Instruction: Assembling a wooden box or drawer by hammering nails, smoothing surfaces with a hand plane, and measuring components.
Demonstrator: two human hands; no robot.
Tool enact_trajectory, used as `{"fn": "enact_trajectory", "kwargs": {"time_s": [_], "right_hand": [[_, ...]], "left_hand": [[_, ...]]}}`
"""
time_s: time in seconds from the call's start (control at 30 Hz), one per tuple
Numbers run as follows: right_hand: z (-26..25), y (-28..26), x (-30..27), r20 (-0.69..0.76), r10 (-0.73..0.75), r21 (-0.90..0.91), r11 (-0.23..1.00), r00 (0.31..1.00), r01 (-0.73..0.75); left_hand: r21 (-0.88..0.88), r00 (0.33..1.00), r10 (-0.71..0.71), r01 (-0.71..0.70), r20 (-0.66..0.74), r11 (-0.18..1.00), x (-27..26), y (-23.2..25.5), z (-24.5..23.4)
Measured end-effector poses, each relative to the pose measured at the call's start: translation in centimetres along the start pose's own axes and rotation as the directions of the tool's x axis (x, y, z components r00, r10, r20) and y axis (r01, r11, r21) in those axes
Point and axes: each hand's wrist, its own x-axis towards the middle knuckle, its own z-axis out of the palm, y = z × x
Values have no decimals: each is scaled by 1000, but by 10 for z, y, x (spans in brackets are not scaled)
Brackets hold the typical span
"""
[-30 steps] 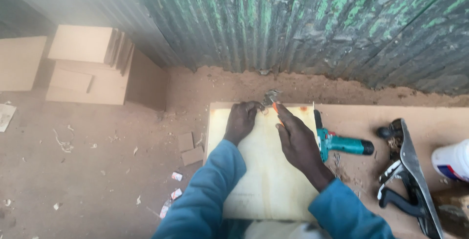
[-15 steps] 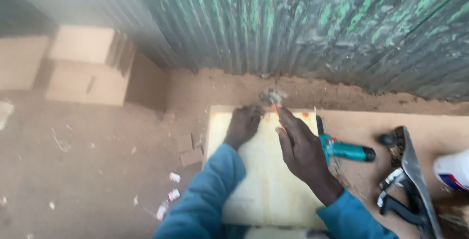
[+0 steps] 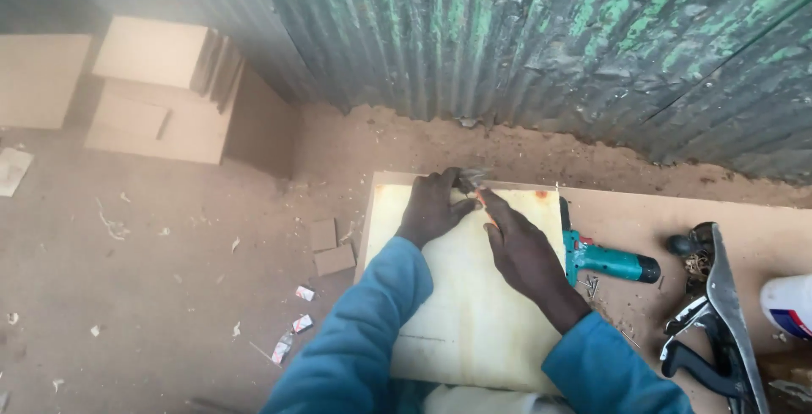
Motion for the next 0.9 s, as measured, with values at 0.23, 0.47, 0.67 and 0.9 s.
{"fn": "enact_trajectory", "kwargs": {"time_s": [0.23, 0.47, 0.67, 0.9], "right_hand": [[7, 15, -2, -439, -341, 12, 923, 831, 385], [8, 18, 9, -190, -214, -53, 977, 958, 208], [17, 25, 12, -124, -156, -246, 962, 980, 122], [-4, 5, -11, -184, -57, 95, 993, 981, 76]], "left_hand": [[-31, 994, -91, 92, 54, 995, 2, 4, -8], [18, 998, -49, 48, 48, 999, 5, -5, -3], [-21, 998, 50, -52, -49, 998, 12, -28, 18], [21, 997, -56, 55, 52, 998, 5, 3, -6]]}}
